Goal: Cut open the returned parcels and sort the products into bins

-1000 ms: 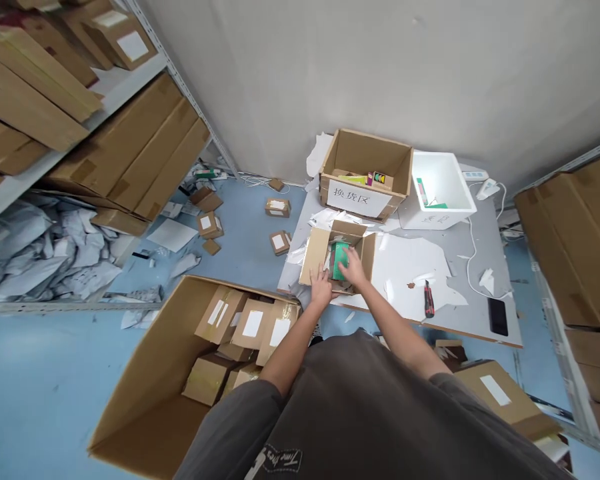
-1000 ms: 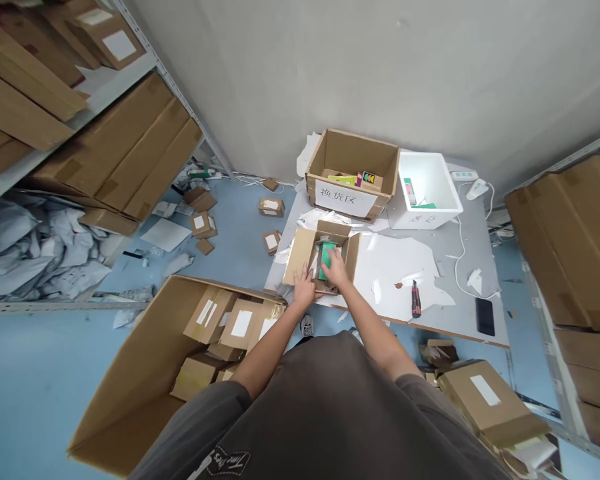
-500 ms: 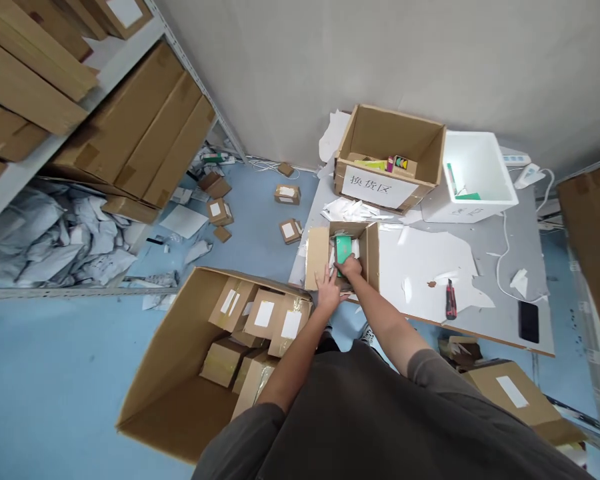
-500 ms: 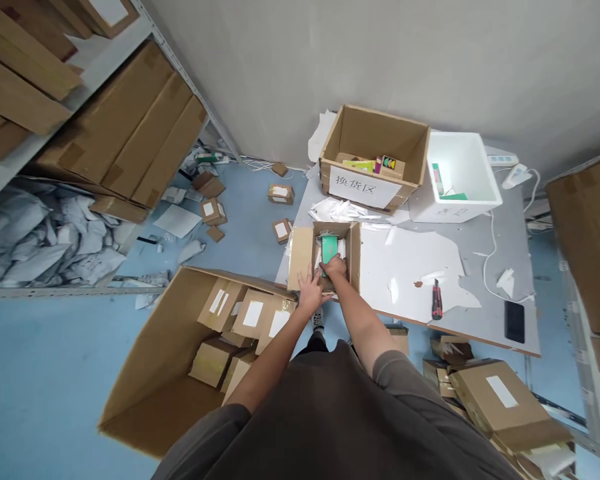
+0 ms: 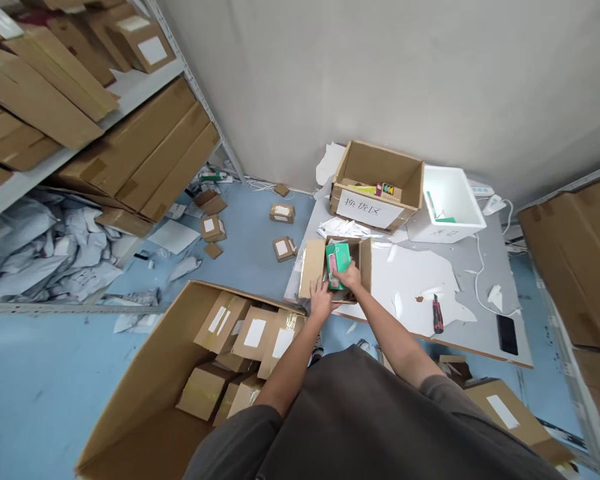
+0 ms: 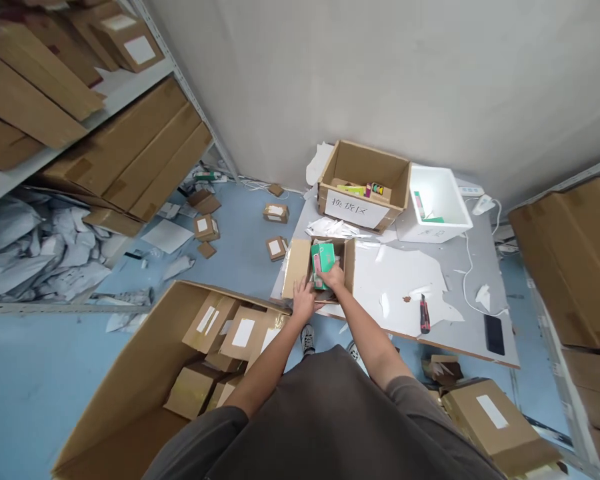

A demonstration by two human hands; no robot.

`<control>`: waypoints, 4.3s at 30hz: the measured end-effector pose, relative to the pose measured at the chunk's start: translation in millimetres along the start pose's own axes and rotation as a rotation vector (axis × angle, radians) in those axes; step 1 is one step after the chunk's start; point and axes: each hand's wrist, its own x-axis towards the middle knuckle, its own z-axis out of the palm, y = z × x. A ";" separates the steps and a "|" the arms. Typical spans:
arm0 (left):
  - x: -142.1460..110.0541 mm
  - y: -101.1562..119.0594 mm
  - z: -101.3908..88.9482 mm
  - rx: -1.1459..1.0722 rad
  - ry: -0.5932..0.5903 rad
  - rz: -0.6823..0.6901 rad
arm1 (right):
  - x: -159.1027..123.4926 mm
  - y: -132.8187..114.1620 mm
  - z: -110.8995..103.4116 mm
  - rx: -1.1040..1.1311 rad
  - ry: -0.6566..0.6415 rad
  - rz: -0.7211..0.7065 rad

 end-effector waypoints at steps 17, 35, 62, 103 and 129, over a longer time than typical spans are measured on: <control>44.7 65.7 -82.9 -1.047 0.020 0.107 | -101.1 55.5 -155.5 1.108 0.015 -0.284; 32.4 255.8 -77.8 -0.845 0.105 0.165 | -115.5 138.9 -237.1 1.207 0.108 -0.267; 47.2 245.9 -71.8 -1.373 -0.012 0.209 | -119.9 112.1 -251.7 1.267 0.008 -0.371; 15.4 279.9 -104.1 -0.573 0.464 0.150 | -128.1 85.6 -248.6 1.392 0.224 -0.262; 12.8 278.7 -92.0 -0.612 0.458 0.152 | -134.2 85.6 -252.6 1.312 0.272 -0.341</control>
